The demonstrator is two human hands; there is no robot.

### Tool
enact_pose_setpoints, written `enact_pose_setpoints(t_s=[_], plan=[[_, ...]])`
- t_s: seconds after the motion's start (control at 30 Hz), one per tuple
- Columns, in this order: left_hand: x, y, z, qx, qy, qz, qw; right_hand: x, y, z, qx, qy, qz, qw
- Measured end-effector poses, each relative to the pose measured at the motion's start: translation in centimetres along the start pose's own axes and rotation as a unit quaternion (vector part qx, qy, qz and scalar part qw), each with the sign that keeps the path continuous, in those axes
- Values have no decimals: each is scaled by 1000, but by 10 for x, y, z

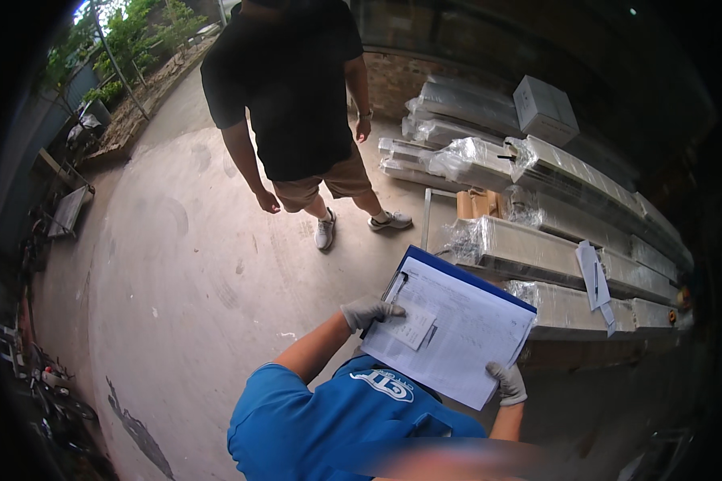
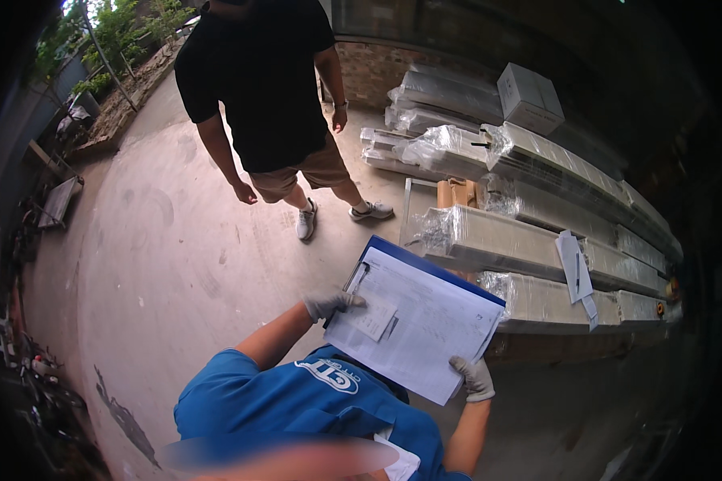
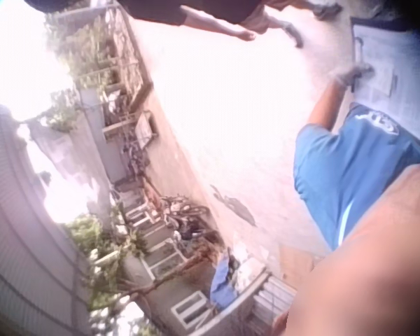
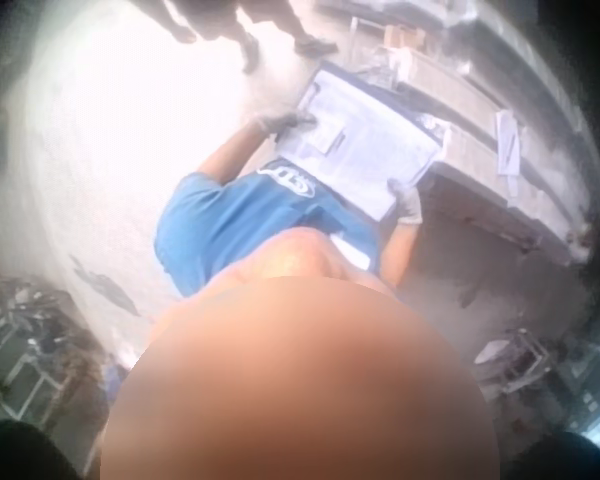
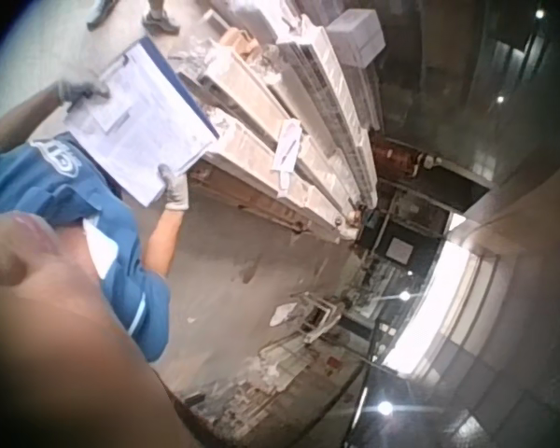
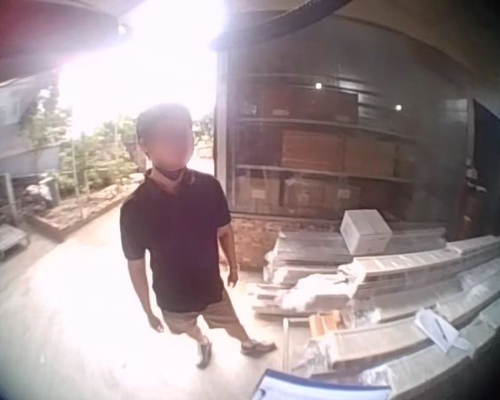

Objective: The person reviews a clipboard, then uses a tape measure to measure the length of several wooden planks in a warehouse. The person picks up planks, measures them, and places them back on the stack.

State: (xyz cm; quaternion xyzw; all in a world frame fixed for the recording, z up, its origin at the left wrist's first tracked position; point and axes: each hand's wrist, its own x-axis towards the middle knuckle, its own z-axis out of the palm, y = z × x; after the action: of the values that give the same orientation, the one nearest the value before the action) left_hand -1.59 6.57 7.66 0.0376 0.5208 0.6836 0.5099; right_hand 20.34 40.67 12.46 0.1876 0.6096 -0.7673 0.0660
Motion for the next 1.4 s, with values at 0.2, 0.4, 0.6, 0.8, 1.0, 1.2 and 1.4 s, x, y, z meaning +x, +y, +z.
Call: enact_pose_setpoints(t_s=[0.2, 0.4, 0.6, 0.8, 1.0, 1.2, 1.4], plan=[[20, -22, -20, -123, -93, 43, 987, -5, 28, -2, 51, 36, -34, 997], [30, -56, -62, -70, 56, -2, 996, -15, 50, -12, 60, 101, -59, 991], [9, -122, -106, 254, 123, -148, 948, -25, 59, -16, 78, 183, -92, 976], [-1, -177, -118, 224, 130, -217, 941, -35, 59, -28, 57, 256, -116, 958], [-5, -185, -143, 185, 148, -273, 932, -41, 37, -43, 71, 321, -193, 925], [-6, -196, -153, 160, 194, -210, 945, -46, 19, -46, 153, 378, -193, 892], [4, -204, -147, 154, 122, -220, 956, -52, 21, -55, 177, 378, -204, 885]])
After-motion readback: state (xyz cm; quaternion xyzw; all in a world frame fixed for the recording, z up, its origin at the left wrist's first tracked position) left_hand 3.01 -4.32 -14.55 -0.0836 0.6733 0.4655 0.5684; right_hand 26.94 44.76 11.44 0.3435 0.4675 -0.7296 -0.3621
